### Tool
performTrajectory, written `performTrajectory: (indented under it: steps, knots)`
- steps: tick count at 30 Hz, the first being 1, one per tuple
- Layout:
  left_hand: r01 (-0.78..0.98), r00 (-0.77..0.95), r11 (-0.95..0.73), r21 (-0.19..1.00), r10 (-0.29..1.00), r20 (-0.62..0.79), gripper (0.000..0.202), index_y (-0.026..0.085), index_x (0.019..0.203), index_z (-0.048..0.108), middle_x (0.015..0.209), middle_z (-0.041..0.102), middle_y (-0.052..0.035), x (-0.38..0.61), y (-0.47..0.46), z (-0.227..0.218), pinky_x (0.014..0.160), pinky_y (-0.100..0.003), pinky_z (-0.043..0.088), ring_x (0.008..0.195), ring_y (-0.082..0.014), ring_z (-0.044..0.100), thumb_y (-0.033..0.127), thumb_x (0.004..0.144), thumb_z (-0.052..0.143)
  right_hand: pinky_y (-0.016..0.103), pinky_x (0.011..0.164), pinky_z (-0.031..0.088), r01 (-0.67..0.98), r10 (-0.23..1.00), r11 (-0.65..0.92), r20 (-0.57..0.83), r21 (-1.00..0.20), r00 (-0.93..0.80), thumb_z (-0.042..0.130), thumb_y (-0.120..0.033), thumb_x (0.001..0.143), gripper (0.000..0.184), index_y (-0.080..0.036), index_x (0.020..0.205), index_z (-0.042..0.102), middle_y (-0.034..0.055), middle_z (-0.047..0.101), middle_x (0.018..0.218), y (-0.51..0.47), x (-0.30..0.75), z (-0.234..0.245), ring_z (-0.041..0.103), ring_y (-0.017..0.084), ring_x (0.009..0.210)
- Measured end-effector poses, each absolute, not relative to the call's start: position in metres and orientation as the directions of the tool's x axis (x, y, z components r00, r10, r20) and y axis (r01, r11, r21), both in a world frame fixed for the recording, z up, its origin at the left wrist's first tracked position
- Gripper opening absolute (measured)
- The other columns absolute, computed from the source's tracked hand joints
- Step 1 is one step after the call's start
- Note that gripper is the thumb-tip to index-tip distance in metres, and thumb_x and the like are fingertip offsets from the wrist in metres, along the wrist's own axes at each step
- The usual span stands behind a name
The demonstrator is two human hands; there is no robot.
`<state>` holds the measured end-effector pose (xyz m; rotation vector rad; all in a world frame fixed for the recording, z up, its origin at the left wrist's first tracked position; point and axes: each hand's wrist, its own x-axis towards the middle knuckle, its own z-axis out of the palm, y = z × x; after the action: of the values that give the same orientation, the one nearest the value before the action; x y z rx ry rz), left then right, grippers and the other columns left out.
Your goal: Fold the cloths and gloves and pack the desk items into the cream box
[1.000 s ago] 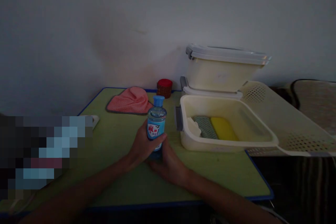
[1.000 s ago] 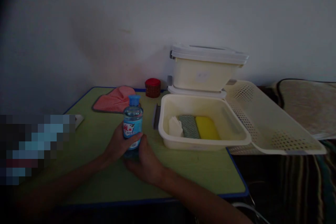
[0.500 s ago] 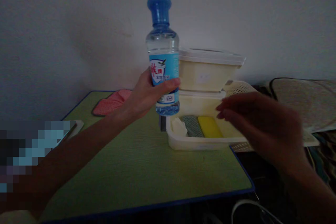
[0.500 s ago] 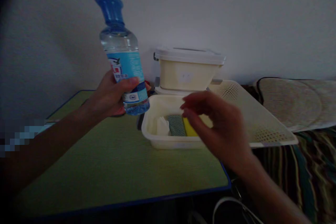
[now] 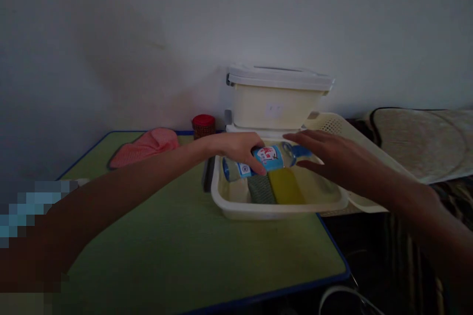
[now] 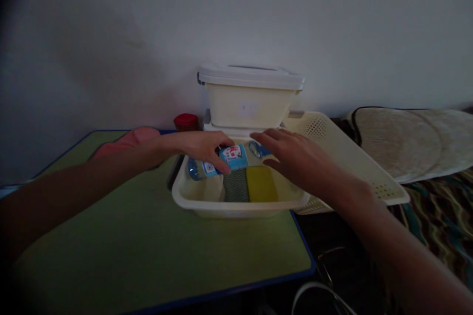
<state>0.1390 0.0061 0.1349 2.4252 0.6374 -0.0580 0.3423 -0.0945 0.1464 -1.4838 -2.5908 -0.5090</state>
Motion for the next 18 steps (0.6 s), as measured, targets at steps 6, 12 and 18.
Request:
performTrajectory:
  steps: [6, 12, 18]
  knots:
    - [0.454, 0.867, -0.777, 0.436, 0.270, -0.419, 0.030, 0.012, 0.082, 0.061, 0.071, 0.060, -0.0008, 0.155, 0.003, 0.122, 0.051, -0.020, 0.038, 0.059, -0.0111, 0.051, 0.039, 0.070, 0.061, 0.034, 0.069, 0.048, 0.854, 0.861, 0.500, 0.020, 0.142, -0.508, 0.061, -0.015, 0.077, 0.030, -0.017, 0.107, 0.056, 0.0086, 0.067, 0.096, -0.089, 0.346, 0.119, 0.064, 0.023, 0.084]
    - [0.451, 0.788, -0.755, 0.476, 0.086, -0.609, 0.015, 0.012, 0.072, 0.058, 0.065, 0.058, 0.0005, 0.164, 0.003, 0.105, 0.054, -0.020, 0.042, 0.058, -0.0112, 0.051, 0.027, 0.074, 0.058, 0.030, 0.068, 0.042, 0.841, 0.844, 0.536, -0.072, 0.075, -0.531, 0.067, -0.015, 0.073, 0.032, -0.019, 0.103, 0.058, 0.0051, 0.068, 0.090, -0.086, 0.341, 0.105, 0.064, 0.021, 0.081]
    - [0.454, 0.765, -0.830, 0.324, 0.177, -0.619, 0.030, 0.009, 0.100, 0.059, 0.089, 0.065, -0.0061, 0.169, -0.007, 0.102, 0.062, -0.022, 0.044, 0.072, -0.0149, 0.056, 0.025, 0.074, 0.061, 0.029, 0.067, 0.041, 0.857, 0.856, 0.513, -0.103, 0.039, -0.507, 0.069, -0.014, 0.071, 0.036, -0.021, 0.104, 0.058, 0.0042, 0.067, 0.091, -0.086, 0.347, 0.094, 0.063, 0.020, 0.082]
